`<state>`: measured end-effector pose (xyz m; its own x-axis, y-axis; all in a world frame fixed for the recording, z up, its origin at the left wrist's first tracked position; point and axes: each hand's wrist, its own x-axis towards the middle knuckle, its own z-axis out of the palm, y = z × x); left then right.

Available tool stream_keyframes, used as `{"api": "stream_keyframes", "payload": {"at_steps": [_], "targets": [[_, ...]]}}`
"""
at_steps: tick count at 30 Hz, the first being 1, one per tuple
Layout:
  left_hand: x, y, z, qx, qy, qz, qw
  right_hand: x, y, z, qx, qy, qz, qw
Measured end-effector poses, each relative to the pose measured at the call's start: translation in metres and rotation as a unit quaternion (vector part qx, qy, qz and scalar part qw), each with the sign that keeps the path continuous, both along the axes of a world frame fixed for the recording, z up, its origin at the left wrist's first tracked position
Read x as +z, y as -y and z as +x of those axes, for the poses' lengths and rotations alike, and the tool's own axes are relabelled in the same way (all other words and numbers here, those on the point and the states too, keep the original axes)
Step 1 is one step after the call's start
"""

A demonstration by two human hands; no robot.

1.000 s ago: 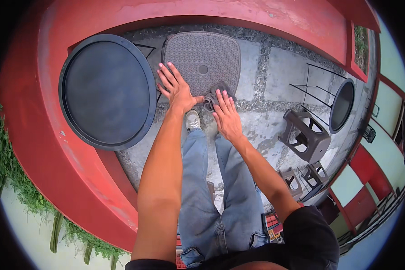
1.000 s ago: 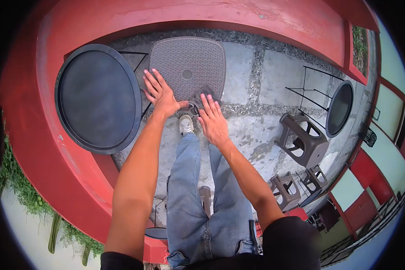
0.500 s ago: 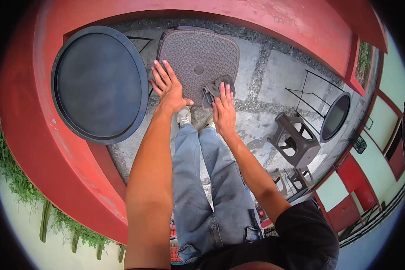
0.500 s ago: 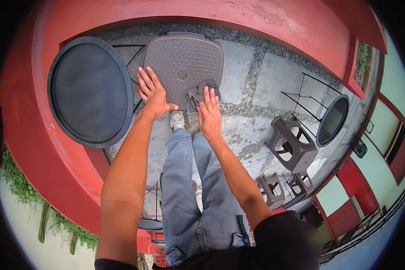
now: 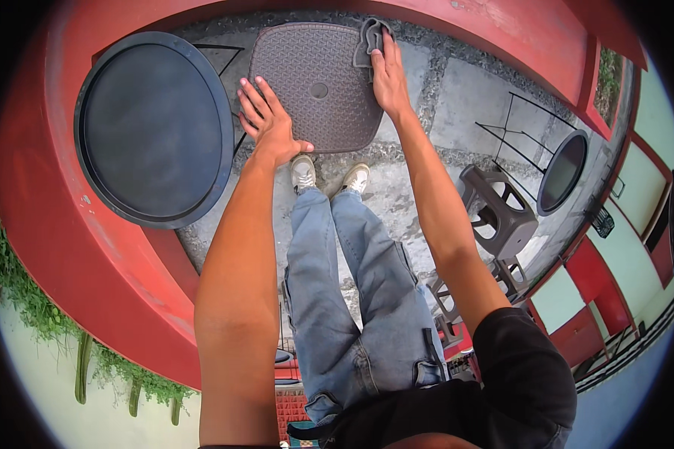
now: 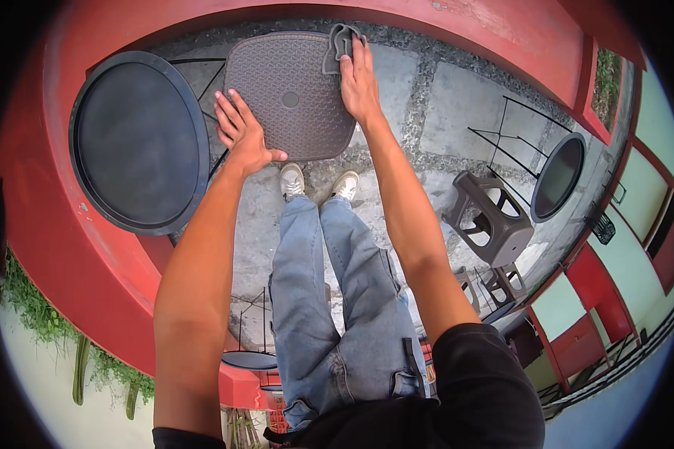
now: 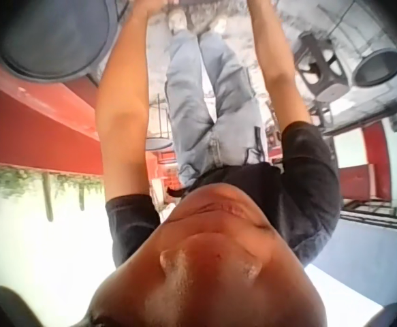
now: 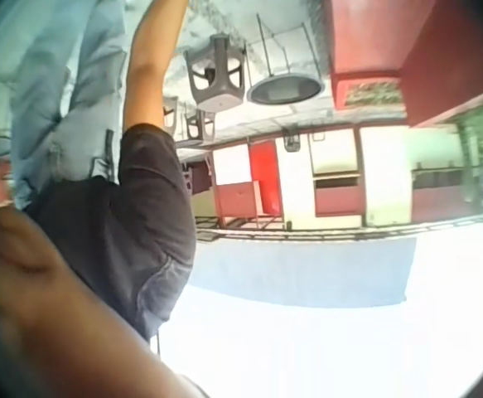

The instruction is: Wiping down outdoor tables and plastic stools with a cloth and arranging them.

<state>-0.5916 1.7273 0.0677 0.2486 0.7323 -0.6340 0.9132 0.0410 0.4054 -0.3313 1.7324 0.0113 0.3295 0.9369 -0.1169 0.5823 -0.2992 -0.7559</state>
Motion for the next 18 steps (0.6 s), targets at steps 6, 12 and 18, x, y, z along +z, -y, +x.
{"api": "stream_keyframes", "payload": {"at_steps": [6,12,18], "targets": [[0.0,0.001,-0.004,0.004,-0.003,0.001,1.0,0.02,0.074,-0.058,-0.141,-0.018,-0.03,0.989],[0.001,0.001,-0.006,0.003,-0.016,0.003,1.0,0.025,0.124,-0.105,-0.226,-0.05,-0.055,0.971],[0.004,-0.001,-0.003,0.0,-0.006,0.004,1.0,0.007,0.0,-0.024,-0.146,-0.026,-0.039,0.988]]}}
